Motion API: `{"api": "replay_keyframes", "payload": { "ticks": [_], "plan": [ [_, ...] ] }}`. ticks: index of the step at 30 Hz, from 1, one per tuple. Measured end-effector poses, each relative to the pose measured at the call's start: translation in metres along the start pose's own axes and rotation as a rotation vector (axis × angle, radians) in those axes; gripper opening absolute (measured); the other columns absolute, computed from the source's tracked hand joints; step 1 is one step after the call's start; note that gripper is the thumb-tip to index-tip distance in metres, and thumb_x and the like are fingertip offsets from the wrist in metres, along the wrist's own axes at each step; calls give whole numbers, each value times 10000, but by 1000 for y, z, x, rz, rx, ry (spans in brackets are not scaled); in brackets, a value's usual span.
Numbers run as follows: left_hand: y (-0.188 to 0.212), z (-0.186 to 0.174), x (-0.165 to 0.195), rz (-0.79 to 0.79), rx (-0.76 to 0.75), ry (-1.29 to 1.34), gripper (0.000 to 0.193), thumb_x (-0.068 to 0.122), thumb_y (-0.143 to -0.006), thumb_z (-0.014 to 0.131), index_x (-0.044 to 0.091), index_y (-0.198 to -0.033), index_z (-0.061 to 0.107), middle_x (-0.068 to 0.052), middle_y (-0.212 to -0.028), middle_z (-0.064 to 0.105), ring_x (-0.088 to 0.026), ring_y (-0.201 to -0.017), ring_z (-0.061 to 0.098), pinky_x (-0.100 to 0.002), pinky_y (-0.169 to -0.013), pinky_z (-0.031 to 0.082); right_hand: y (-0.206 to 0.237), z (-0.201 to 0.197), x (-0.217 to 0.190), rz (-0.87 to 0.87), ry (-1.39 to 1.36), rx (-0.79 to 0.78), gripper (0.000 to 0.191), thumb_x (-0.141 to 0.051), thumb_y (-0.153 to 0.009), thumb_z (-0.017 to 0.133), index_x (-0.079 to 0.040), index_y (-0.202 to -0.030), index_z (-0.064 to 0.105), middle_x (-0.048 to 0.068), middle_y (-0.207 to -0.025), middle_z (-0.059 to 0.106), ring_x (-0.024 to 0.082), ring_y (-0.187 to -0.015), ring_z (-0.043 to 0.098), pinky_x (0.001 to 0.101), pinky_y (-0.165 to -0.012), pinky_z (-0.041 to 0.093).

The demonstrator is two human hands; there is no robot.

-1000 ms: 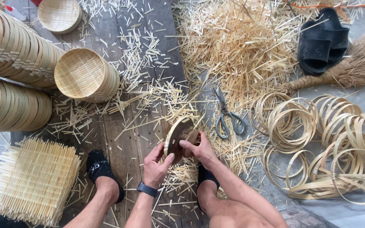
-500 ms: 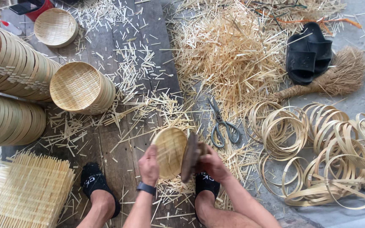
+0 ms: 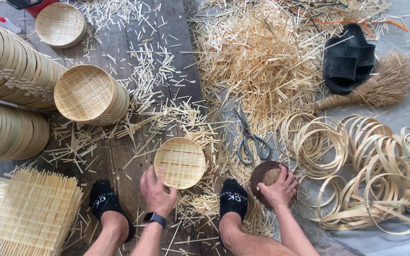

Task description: The person sits on the floor of a basket workshop and assembles woven bamboo sieves. They trim bamboo strips with scissors, press a woven bamboo disc onto a round wooden mold, bend a thin bamboo rim ring around the disc edge, and set finished sieves onto a stack.

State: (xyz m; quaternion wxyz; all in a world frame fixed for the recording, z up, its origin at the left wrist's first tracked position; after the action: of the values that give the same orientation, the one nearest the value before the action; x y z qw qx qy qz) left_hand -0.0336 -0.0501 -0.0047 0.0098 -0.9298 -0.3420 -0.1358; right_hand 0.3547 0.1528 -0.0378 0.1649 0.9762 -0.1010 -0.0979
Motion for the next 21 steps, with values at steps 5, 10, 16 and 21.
{"api": "replay_keyframes", "payload": {
  "ticks": [5,10,16,21],
  "plan": [
    [-4,14,9,733,-158,-170,702,-75,-727,580,168,-1386,581,-156,-1536,468,-318,-1443,401,-498,-1186,286,0,8,3,14,52,30,1136,-452,-554,907,-233,-1506,327,150,-1522,332,405,-1422,299,585,-1146,307],
    [-40,8,-1,1026,-159,-73,563,-54,-832,579,68,-1382,592,-152,-1470,559,-286,-1375,506,-442,-1137,417,-6,16,-3,-50,80,104,1123,-477,-562,902,-222,-1505,350,154,-1512,351,424,-1415,286,618,-1119,293],
    [-191,-88,-29,718,394,-66,335,-41,-951,580,100,-1203,750,-124,-1254,732,-289,-1180,696,-416,-966,585,-13,31,-8,-91,124,161,1097,-497,-609,865,-175,-1538,378,204,-1508,381,460,-1398,327,607,-1121,342],
    [-256,-143,-79,399,518,-170,217,49,-1019,611,136,-1126,779,-102,-1203,754,-270,-1144,710,-408,-985,574,-17,36,-7,-105,134,141,1109,-493,-608,849,-162,-1549,366,220,-1501,377,466,-1389,329,610,-1118,338]
  ]
}}
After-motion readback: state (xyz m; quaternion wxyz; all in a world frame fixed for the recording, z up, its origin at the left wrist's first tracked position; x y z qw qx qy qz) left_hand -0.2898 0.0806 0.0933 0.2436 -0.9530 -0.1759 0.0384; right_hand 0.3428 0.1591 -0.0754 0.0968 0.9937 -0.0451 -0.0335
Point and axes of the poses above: each hand's wrist, its own y-axis away from the middle knuckle, its own z-axis out of the palm, x = y × z, the point moved 5 cm from there along -y, towards the middle knuckle
